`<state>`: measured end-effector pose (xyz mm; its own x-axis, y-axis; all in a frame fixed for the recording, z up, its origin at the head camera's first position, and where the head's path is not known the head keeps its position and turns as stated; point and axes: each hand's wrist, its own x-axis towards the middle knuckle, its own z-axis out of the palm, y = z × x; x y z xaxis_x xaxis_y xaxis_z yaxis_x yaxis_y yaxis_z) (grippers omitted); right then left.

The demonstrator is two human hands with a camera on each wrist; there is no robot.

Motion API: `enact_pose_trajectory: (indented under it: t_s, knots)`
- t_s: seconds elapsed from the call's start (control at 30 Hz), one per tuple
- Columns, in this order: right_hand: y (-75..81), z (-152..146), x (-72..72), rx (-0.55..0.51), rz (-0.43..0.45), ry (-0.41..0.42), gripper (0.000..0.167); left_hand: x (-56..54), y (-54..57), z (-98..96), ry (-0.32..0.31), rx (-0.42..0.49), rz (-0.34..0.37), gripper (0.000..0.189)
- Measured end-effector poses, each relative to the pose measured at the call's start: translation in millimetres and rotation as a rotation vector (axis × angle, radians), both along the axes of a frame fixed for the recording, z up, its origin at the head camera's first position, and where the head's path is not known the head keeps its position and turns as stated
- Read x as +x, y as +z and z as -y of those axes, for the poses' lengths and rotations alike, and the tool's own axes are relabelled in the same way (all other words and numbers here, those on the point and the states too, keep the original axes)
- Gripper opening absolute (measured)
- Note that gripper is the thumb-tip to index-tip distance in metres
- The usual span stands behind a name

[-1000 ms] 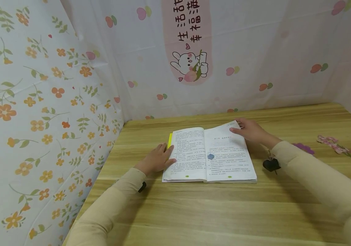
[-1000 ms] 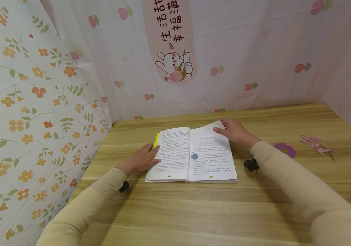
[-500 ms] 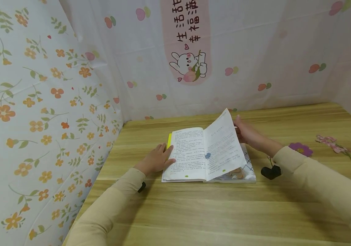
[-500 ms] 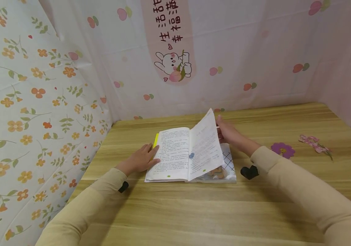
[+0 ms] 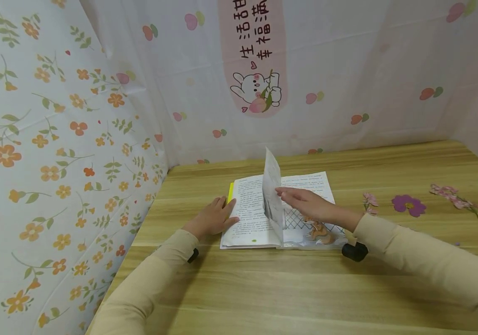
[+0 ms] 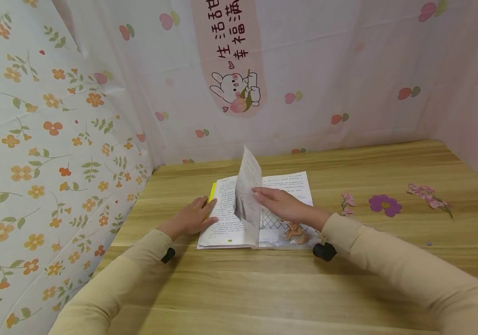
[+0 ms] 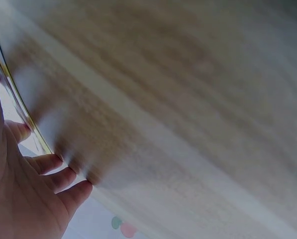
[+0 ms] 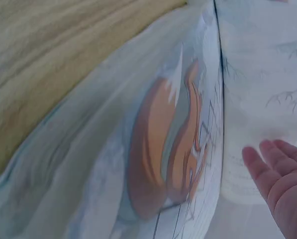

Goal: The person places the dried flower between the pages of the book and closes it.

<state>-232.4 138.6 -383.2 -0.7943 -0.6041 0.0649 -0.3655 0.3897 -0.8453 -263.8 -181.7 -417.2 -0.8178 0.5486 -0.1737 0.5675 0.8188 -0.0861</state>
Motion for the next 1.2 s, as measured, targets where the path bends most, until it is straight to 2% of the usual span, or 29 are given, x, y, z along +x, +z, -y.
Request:
enact_pose_trajectory:
  t_s: [0.13,0.27,0.47,0.67,0.97,1.2]
  knots:
    - [-5.1,13.7,6.8,0.134,-0.119,0.035,0.068,-2.5,-3.3,2.5,-0.015,0.009,-0.016,0.067]
    - [-11.1,26.3,10.0,0.193,-0.142,0.08,0.078,-4.3,-5.9,4.9,-0.02,-0.021,-0.03,0.061]
    - [-15.6,39.0,13.3,0.304,-0.206,0.119,0.072,-4.2,-5.4,5.0,-0.022,-0.052,-0.022,0.053]
    - [-20.9,43.7,15.6,0.372,-0.268,0.136,0.064,-4.4,-5.0,6.7,-0.02,-0.026,-0.003,0.053]
    - [-28.5,48.3,17.0,0.432,-0.33,0.147,0.061,-4.0,-1.0,9.9,0.013,0.102,0.057,0.054]
    - [-28.2,52.4,17.8,0.489,-0.35,0.167,0.058,-4.4,4.4,10.6,0.047,0.133,0.019,0.054]
